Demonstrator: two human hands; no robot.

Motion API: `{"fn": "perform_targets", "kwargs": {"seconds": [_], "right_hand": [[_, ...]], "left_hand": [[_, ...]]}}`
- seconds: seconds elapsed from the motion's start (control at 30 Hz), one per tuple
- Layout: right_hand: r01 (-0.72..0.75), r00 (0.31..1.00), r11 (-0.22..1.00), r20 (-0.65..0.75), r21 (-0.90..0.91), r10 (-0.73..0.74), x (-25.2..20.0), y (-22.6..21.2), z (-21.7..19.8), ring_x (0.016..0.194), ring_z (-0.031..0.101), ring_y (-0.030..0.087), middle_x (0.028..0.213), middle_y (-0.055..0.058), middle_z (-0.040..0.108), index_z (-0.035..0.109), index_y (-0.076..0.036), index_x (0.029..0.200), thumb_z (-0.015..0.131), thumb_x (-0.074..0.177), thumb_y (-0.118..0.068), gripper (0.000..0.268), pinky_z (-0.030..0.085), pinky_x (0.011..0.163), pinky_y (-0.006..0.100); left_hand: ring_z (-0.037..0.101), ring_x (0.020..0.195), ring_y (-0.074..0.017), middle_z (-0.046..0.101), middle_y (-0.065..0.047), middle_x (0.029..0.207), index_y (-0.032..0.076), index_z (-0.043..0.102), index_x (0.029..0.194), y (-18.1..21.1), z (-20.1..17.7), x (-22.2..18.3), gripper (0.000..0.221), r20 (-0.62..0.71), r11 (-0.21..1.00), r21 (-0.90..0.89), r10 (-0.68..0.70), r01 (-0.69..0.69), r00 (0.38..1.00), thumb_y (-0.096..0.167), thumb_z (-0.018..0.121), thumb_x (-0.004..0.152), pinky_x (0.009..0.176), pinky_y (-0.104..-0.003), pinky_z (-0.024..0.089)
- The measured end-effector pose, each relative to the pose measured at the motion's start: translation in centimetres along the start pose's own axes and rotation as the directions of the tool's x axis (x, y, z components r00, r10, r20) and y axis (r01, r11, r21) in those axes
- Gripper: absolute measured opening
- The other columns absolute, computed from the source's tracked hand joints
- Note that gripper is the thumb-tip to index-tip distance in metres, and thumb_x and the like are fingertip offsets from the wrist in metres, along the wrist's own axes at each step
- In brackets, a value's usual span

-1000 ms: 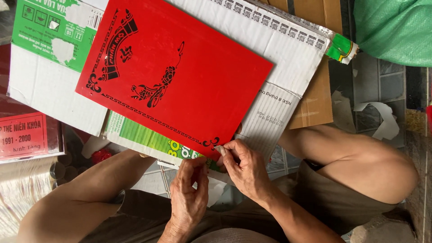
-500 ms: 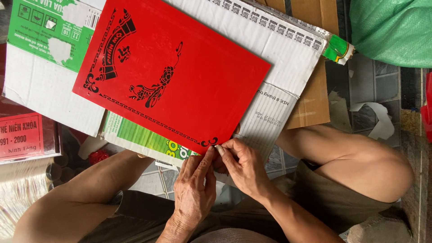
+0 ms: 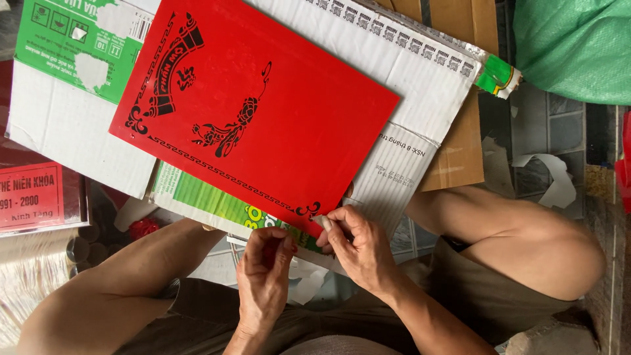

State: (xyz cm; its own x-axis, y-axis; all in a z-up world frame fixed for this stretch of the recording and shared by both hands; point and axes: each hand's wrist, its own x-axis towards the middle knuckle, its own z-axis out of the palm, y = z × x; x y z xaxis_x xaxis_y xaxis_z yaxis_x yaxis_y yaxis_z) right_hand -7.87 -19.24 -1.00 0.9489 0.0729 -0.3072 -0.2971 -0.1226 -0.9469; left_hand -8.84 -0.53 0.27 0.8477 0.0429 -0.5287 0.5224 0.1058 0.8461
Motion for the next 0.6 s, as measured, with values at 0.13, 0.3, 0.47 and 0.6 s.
{"fn": "perform_targets", "kwargs": {"seconds": [0.13, 0.3, 0.47, 0.6], "right_hand": [[-0.005, 0.999, 0.997, -0.034, -0.077, 0.003, 0.6, -0.8, 0.4, 0.063, 0.074, 0.010, 0.073, 0.004, 0.074, 0.060, -0.003, 0.101, 0.060, 0.102, -0.009, 0.006, 0.062, 0.053, 0.023], [-0.076, 0.995, 0.989, -0.074, -0.130, 0.066, 0.8, -1.2, 0.6, 0.059, 0.072, 0.010, 0.070, 0.005, 0.074, 0.061, -0.003, 0.100, 0.063, 0.100, -0.007, 0.005, 0.056, 0.050, 0.024], [-0.057, 0.997, 0.987, -0.057, -0.153, 0.049, 1.0, -1.2, 0.6, 0.060, 0.072, 0.010, 0.070, 0.005, 0.073, 0.062, -0.003, 0.101, 0.062, 0.100, -0.007, 0.004, 0.057, 0.051, 0.024], [0.017, 0.996, 0.979, -0.082, -0.202, -0.035, 0.9, -1.4, 0.7, 0.062, 0.072, 0.011, 0.070, 0.006, 0.072, 0.061, -0.003, 0.101, 0.064, 0.099, -0.006, 0.005, 0.055, 0.051, 0.026]], "left_hand": [[0.067, 0.077, -0.0087, 0.072, -0.004, 0.084, 0.003, 0.063, 0.109, 1.6, 0.8, -0.4, 0.012, 0.023, 0.911, 0.396, 0.115, -0.114, 0.993, 0.003, 0.062, 0.097, 0.070, -0.027, 0.057], [0.069, 0.070, -0.0117, 0.067, -0.005, 0.089, 0.005, 0.066, 0.124, 2.1, 1.7, -0.8, 0.033, 0.150, 0.741, 0.609, 0.245, -0.285, 0.958, -0.001, 0.063, 0.092, 0.056, -0.027, 0.056], [0.063, 0.062, -0.0138, 0.063, -0.006, 0.086, 0.006, 0.064, 0.132, 2.1, 1.8, -0.6, 0.041, 0.195, 0.655, 0.671, 0.295, -0.347, 0.935, -0.002, 0.064, 0.091, 0.054, -0.029, 0.053], [0.065, 0.066, -0.0157, 0.063, -0.006, 0.084, 0.007, 0.064, 0.135, 2.0, 2.0, -0.5, 0.045, 0.205, 0.647, 0.684, 0.275, -0.338, 0.939, -0.002, 0.064, 0.091, 0.058, -0.032, 0.055]]}}
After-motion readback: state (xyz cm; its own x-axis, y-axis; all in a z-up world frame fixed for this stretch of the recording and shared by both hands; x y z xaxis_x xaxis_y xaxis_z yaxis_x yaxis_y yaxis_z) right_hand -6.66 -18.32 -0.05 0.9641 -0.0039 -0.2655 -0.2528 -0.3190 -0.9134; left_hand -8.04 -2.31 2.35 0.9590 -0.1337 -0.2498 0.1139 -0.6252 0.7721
